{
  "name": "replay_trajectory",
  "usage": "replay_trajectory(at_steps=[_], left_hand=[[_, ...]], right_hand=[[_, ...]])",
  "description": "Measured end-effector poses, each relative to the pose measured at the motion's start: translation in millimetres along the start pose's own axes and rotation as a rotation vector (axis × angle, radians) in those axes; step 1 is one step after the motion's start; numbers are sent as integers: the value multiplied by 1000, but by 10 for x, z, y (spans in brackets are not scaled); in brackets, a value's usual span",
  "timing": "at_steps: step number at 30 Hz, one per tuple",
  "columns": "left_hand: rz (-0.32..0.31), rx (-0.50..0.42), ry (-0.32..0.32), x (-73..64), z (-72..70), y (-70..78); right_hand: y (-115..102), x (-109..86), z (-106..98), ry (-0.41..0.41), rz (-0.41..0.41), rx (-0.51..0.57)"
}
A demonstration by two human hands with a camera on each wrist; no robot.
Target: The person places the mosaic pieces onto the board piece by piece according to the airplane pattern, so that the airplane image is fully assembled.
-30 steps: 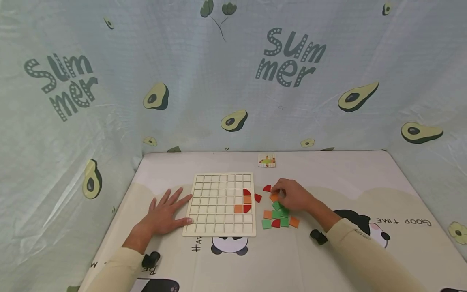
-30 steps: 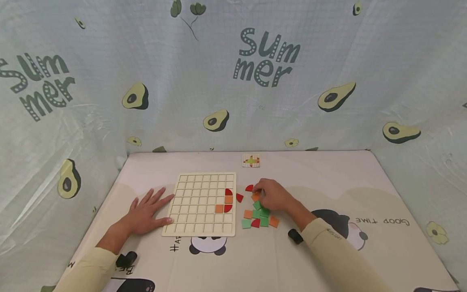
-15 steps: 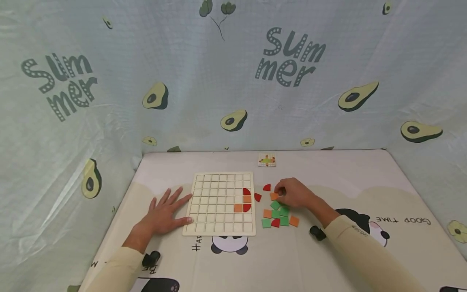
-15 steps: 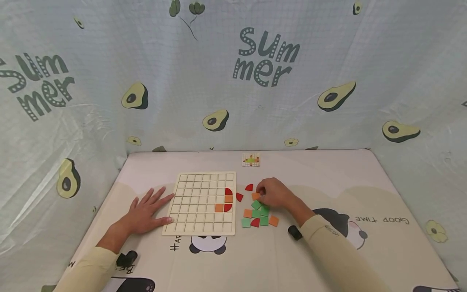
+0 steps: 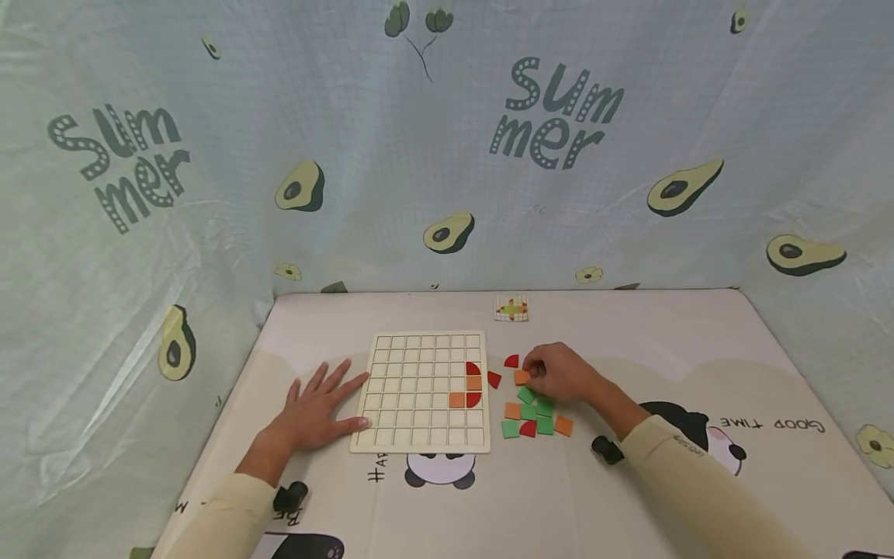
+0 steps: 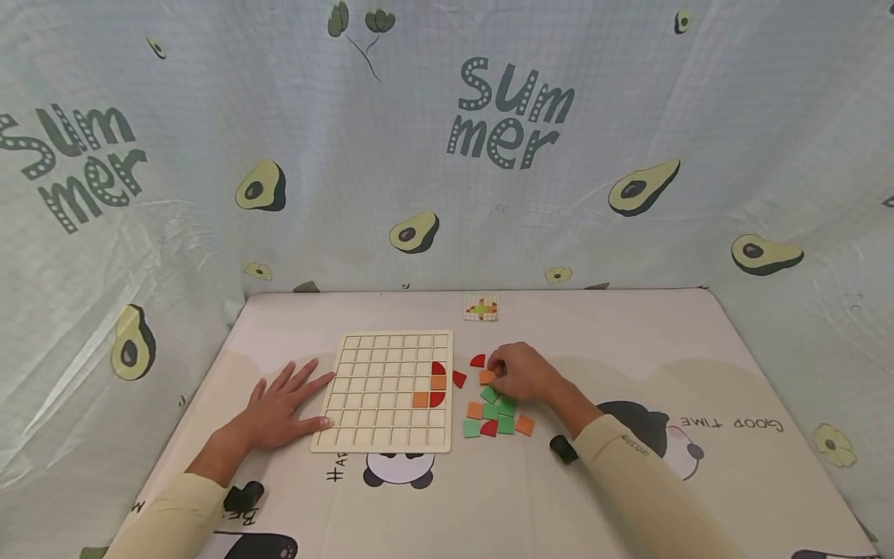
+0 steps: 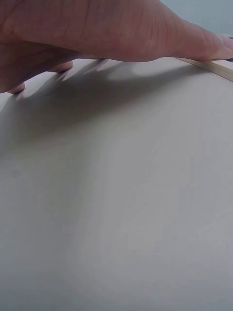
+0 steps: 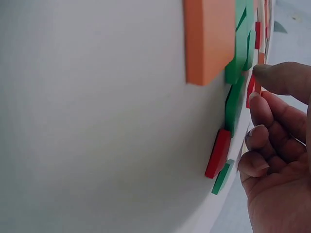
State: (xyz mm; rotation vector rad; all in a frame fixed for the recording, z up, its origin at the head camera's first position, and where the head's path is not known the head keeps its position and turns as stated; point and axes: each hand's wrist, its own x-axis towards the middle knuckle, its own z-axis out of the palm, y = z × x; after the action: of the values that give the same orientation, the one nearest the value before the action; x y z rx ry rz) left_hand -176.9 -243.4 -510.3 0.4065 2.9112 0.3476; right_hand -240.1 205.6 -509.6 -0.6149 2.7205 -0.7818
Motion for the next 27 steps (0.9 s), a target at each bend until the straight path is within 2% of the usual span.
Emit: replay_trajectory(at_steps=[18,27], left_hand=[[1,15,15,6,36,-35],[4,0,16,-4,28,-24]], right_hand=[[-202,47,69,29,-87,25],[-311,71,125,35,-79,26]])
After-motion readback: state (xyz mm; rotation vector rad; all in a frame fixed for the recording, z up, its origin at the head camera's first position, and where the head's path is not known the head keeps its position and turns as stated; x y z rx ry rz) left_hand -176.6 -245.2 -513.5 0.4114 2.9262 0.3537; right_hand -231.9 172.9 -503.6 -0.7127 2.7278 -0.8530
